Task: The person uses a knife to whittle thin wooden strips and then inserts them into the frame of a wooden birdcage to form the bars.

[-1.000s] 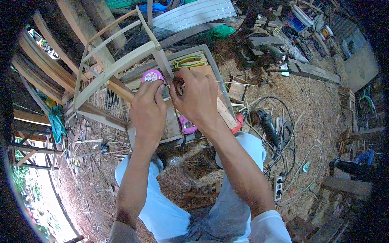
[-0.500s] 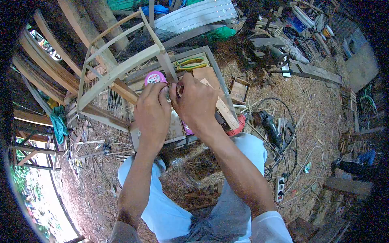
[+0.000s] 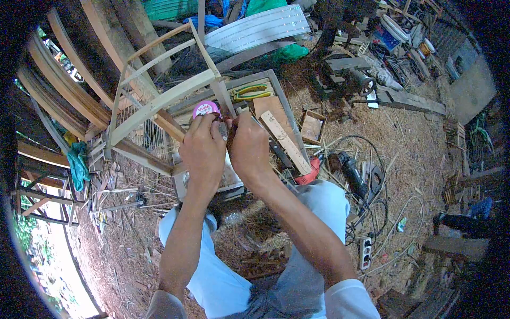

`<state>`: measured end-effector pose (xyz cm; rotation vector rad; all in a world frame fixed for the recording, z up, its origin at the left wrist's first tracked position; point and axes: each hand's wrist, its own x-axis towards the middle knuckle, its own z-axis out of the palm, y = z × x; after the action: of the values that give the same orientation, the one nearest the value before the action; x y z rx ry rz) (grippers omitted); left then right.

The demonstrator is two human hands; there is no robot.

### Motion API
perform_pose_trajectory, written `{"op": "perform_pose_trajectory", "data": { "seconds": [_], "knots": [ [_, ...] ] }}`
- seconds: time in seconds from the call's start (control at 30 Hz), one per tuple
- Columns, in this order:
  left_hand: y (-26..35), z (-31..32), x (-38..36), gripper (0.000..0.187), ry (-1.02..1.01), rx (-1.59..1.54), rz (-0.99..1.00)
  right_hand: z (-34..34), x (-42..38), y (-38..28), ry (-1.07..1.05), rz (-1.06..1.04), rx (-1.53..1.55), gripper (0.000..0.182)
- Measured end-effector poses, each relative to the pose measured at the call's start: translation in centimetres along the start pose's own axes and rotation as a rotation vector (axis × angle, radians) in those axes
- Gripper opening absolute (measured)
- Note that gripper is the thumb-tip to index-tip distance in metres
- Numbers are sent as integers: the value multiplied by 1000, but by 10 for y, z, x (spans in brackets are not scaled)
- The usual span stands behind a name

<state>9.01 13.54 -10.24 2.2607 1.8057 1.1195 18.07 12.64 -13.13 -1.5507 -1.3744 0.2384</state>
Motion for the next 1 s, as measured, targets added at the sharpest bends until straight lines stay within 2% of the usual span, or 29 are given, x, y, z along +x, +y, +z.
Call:
{"op": "perform_pose_trajectory", "data": {
  "seconds": [0.13, 0.2, 0.33, 0.4, 0.47, 0.53, 0.6, 0.67, 0.7, 0.77, 0.8, 0.87, 0.9, 0.97, 1.0],
  "knots": [
    [1, -2, 1, 17, -14, -11, 26, 5, 2, 1, 82, 14, 7, 17],
    [1, -2, 0, 17, -21, -16, 24, 1, 3, 2, 40, -14, -16, 13],
    [-8, -2, -2, 17, -16, -66, 158, -24, 3, 3, -29, -135, -76, 8],
    [-11, -4, -3, 17, -24, -119, 200, -40, 3, 4, -132, -134, -93, 27],
    [-13, -9, -4, 18, -72, -176, 239, -48, 10, 8, -152, -124, -80, 24],
    [-16, -13, -3, 18, -103, -226, 249, -57, 22, 13, -185, -435, -125, 14],
    [-22, -15, -4, 18, -135, -275, 260, -62, 27, 14, -244, -444, -113, 15],
    [-31, -14, -5, 19, -94, -341, 368, -63, 30, 15, -412, -325, 145, 16],
    [-32, -17, -5, 19, -97, -338, 366, -64, 32, 15, -414, -322, 148, 16],
    [-31, -24, -5, 17, -221, -437, 352, -67, 35, 15, -556, -270, 220, 16],
    [-29, -26, -6, 17, -223, -438, 352, -68, 33, 14, -556, -269, 220, 16],
    [-24, -26, -8, 17, -171, -268, 348, -69, 29, 9, -421, -368, -29, 23],
    [-23, -25, -8, 17, -166, -267, 343, -69, 24, 2, -425, -373, -28, 23],
    [-22, -23, -8, 15, -153, -240, 255, -66, 9, -15, -270, -226, -184, 26],
    [-22, -23, -8, 15, -149, -238, 253, -60, 4, -15, -271, -231, -182, 26]
  ]
}}
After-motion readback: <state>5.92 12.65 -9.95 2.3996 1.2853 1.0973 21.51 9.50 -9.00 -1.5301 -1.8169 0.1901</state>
